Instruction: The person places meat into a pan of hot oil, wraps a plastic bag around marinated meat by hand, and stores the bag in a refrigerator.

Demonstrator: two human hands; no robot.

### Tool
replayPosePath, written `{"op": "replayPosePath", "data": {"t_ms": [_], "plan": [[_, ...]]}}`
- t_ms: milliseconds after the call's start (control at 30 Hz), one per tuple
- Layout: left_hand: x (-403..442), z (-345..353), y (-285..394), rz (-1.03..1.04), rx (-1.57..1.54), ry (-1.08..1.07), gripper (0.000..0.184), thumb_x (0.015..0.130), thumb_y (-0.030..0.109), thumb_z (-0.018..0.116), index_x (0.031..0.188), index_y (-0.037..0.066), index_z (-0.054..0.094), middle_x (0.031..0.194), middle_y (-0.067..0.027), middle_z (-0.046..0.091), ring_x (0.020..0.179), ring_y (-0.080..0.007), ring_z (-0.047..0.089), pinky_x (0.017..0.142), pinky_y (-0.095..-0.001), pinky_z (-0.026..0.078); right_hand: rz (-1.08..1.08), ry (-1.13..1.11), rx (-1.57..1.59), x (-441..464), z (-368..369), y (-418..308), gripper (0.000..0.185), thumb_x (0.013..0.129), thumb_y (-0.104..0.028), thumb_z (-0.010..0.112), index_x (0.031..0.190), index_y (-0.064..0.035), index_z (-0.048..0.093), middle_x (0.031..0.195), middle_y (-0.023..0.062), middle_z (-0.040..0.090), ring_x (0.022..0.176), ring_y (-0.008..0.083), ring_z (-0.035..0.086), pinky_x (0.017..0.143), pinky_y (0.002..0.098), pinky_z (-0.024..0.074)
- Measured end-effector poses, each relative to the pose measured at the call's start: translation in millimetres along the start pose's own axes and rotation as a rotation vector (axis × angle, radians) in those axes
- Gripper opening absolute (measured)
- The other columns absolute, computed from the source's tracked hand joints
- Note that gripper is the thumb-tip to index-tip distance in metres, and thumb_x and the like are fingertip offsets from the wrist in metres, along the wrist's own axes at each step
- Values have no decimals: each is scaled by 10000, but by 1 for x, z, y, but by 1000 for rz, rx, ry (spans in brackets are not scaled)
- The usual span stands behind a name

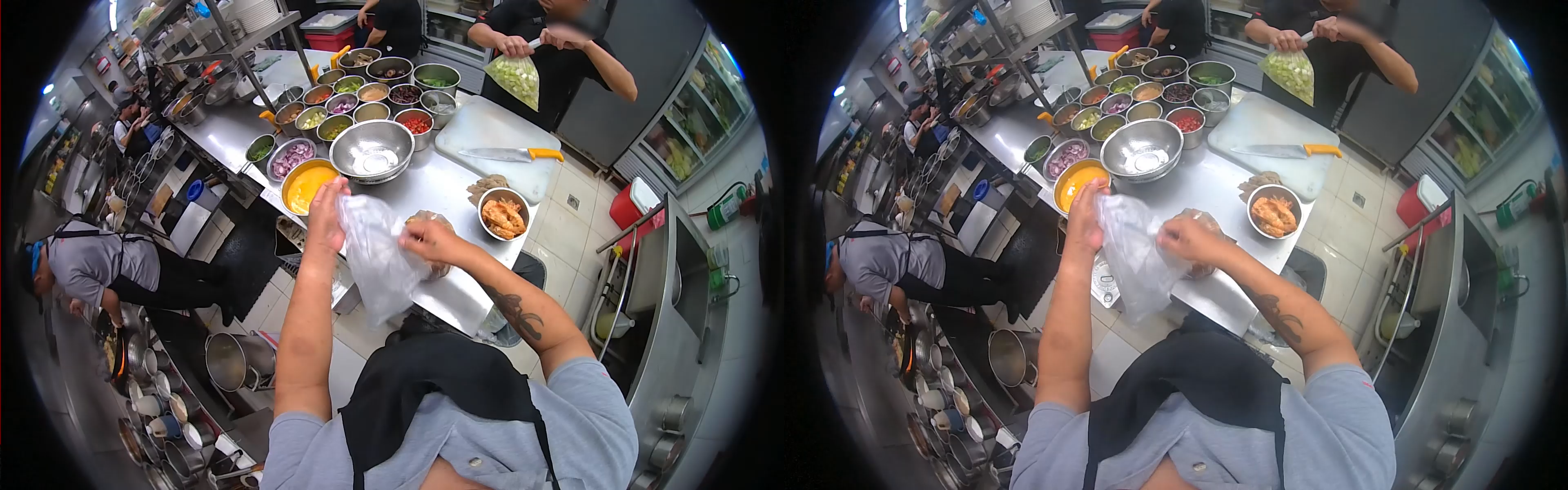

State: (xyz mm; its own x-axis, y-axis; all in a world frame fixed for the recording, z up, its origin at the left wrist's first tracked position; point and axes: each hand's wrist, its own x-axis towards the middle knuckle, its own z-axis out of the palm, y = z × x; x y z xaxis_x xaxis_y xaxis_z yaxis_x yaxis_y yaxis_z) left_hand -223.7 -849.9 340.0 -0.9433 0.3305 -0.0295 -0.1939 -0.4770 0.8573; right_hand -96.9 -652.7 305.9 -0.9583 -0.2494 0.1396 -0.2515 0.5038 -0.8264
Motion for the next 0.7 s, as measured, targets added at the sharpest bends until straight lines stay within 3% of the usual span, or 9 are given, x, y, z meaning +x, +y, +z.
{"op": "replayPosePath", "data": {"t_ms": [33,100,167,200,333,433,467,600,700], "plan": [[-1,1,3,62,30,24,206,937,249,563,972,49,601,845,-3,563,837,-97,523,783,-233,408,81,63,233,5,0,4,278,923,-265,593,939,11,630,784,37,639,748,158,600,665,295,481],[4,-32,1,10,123,18,429,902,274,611,1255,76,470,1192,-74,514,1084,-163,495,914,-281,380,246,190,698,13,-3,10,250,940,-262,575,919,-20,635,766,13,627,694,115,588,628,261,469],[-17,-34,16,1,238,103,605,884,289,632,1391,108,354,1355,-114,420,1184,-203,453,958,-309,356,340,228,810,20,-13,13,238,946,-267,570,916,-42,642,762,-8,619,635,66,564,573,227,450],[-20,-45,17,2,273,22,814,862,276,660,1488,130,162,1476,-165,254,1278,-265,380,973,-362,368,374,249,817,24,-17,18,240,946,-266,569,916,-39,641,758,-9,619,633,65,562,567,229,450],[-68,-37,7,39,533,-205,911,837,248,698,1507,121,94,1447,-220,279,1194,-288,459,900,-387,449,444,311,858,32,-18,17,240,946,-268,564,899,-43,633,734,-10,611,603,70,547,519,236,439],[-69,-29,7,-7,539,-76,891,833,233,703,1499,91,128,1389,-185,372,1081,-236,526,849,-343,477,374,226,695,37,-6,30,245,947,-268,561,912,-37,634,732,3,614,603,87,559,527,246,457],[-74,-16,14,-8,389,59,688,846,179,687,1413,31,325,1237,-133,517,967,-175,563,785,-309,493,333,183,606,38,-2,41,248,947,-268,559,921,-33,635,735,10,616,608,94,568,537,250,468],[-47,-47,-17,136,375,205,214,873,74,626,1068,8,571,960,-62,618,810,-123,583,712,-264,491,439,-23,455,37,-6,33,410,924,-354,581,1048,36,615,742,52,621,665,128,609,605,268,497],[-42,-61,-28,55,361,300,198,867,58,630,1060,26,597,962,-54,618,835,-120,596,746,-276,504,324,341,-78,41,-11,24,632,863,-475,622,1190,61,546,813,104,626,681,181,617,619,301,506]]}}
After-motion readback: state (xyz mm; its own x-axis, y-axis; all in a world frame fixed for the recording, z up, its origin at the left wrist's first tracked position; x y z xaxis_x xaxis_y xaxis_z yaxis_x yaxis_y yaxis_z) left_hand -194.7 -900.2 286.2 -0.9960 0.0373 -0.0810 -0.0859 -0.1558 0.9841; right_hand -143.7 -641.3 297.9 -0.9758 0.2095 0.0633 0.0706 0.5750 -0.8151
